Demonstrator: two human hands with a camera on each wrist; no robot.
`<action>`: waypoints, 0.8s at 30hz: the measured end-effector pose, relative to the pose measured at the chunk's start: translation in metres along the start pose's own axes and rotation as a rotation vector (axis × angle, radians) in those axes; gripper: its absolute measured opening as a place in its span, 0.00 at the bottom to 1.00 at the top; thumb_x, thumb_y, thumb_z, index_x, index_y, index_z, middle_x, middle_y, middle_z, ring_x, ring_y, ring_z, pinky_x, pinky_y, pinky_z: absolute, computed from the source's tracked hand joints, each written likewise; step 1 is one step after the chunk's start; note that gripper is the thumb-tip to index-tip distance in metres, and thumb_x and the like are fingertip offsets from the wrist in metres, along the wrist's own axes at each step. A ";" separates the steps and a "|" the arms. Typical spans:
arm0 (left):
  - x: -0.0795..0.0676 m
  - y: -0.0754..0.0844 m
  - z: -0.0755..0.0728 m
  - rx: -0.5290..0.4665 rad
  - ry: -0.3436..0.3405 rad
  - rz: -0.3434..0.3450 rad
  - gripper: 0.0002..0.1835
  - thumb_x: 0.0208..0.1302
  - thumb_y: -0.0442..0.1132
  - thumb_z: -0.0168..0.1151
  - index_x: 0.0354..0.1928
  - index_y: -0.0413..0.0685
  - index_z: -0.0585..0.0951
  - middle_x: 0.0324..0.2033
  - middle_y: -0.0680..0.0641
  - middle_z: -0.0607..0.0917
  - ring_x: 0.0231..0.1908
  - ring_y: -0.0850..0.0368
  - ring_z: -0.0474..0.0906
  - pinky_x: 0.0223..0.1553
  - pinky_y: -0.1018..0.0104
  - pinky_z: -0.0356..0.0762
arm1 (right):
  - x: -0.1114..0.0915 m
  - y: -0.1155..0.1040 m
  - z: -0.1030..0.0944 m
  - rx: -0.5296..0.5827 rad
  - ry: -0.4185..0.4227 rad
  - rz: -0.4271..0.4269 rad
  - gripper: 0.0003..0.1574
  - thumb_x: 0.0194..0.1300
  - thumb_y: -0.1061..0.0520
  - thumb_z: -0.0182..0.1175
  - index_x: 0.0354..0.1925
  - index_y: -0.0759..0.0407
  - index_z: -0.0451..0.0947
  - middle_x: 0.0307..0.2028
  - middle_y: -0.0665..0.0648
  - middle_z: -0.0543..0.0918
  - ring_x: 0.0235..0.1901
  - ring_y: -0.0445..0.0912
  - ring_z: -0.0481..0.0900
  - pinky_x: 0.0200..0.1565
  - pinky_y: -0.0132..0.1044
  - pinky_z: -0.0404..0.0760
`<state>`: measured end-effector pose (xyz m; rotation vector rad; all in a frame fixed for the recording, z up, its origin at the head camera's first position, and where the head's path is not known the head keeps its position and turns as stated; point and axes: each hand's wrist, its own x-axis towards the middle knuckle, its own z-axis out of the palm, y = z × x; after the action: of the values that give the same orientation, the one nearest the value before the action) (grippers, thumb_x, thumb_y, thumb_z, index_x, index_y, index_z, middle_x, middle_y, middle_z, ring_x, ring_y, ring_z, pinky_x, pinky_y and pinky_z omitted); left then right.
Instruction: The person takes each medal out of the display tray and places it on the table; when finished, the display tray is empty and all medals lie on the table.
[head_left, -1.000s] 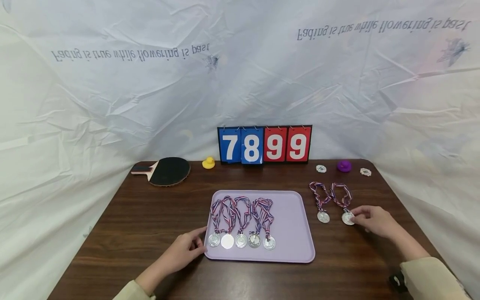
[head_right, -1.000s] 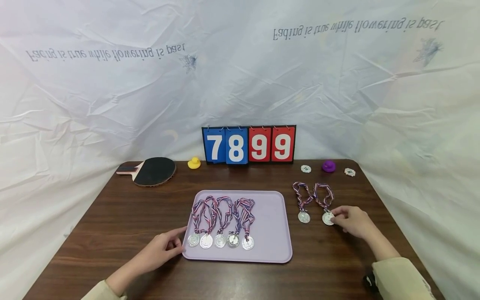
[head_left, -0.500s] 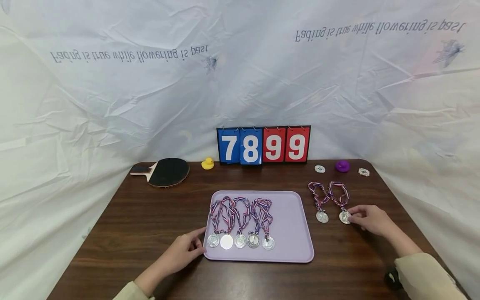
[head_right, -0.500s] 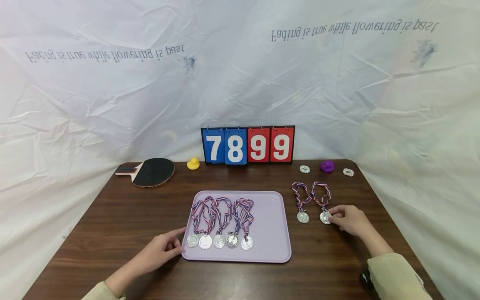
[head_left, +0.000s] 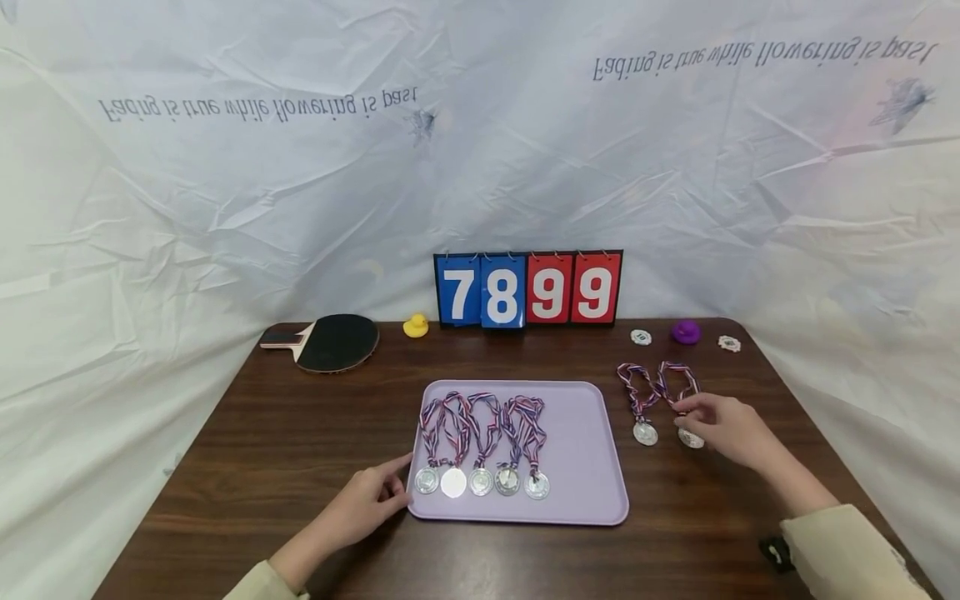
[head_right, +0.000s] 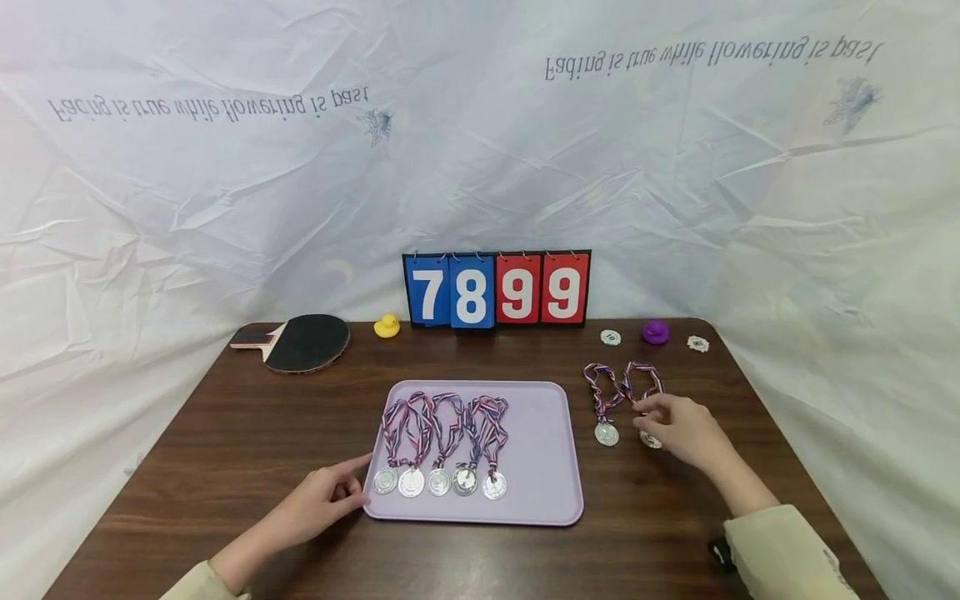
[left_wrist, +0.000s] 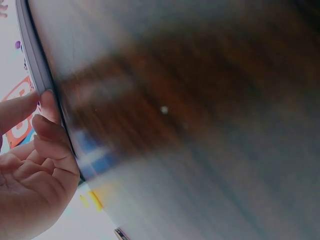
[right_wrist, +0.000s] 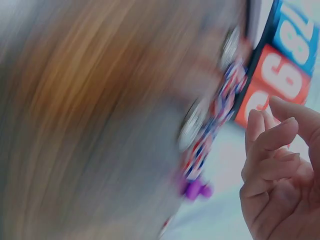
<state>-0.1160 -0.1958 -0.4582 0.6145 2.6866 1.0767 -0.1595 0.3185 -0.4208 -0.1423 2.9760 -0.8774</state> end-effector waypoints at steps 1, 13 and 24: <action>0.000 0.001 0.000 0.002 0.001 0.000 0.28 0.56 0.36 0.61 0.58 0.33 0.67 0.21 0.56 0.73 0.18 0.67 0.67 0.21 0.71 0.67 | 0.000 -0.007 0.004 0.009 0.006 -0.022 0.19 0.57 0.46 0.60 0.43 0.56 0.78 0.27 0.51 0.80 0.17 0.42 0.73 0.23 0.37 0.68; 0.000 0.004 0.000 0.021 0.005 -0.005 0.28 0.55 0.35 0.62 0.58 0.32 0.67 0.21 0.56 0.74 0.18 0.67 0.67 0.20 0.71 0.67 | -0.012 -0.092 0.072 0.069 -0.032 -0.307 0.08 0.51 0.51 0.65 0.33 0.47 0.79 0.22 0.39 0.75 0.14 0.34 0.65 0.19 0.29 0.66; 0.001 0.002 0.000 0.021 -0.006 -0.012 0.29 0.56 0.37 0.62 0.58 0.33 0.67 0.21 0.57 0.74 0.18 0.67 0.67 0.19 0.71 0.67 | -0.008 -0.115 0.105 0.097 -0.176 -0.376 0.11 0.47 0.51 0.67 0.32 0.49 0.79 0.21 0.37 0.75 0.24 0.36 0.72 0.31 0.32 0.69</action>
<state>-0.1169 -0.1943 -0.4569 0.6036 2.6963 1.0441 -0.1362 0.1664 -0.4464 -0.7532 2.7789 -0.9783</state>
